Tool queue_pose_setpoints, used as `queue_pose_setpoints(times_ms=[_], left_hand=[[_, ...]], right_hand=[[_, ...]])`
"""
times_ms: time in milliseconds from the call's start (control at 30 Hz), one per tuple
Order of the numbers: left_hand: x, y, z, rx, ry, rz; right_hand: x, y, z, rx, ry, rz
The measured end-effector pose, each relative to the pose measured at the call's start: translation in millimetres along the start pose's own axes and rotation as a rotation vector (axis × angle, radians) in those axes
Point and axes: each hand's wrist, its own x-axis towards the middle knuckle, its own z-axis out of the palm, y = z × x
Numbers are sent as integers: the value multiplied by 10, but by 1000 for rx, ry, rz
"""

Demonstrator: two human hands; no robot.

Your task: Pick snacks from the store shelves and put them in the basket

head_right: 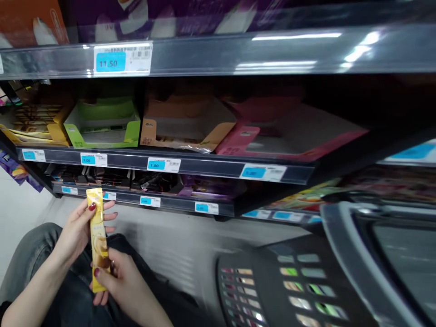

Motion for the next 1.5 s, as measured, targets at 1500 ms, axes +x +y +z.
queue_pose_setpoints(times_ms=[1500], left_hand=[[-29, -32, 30, 112, -171, -52]], right_hand=[[17, -31, -45, -114, 55, 8]])
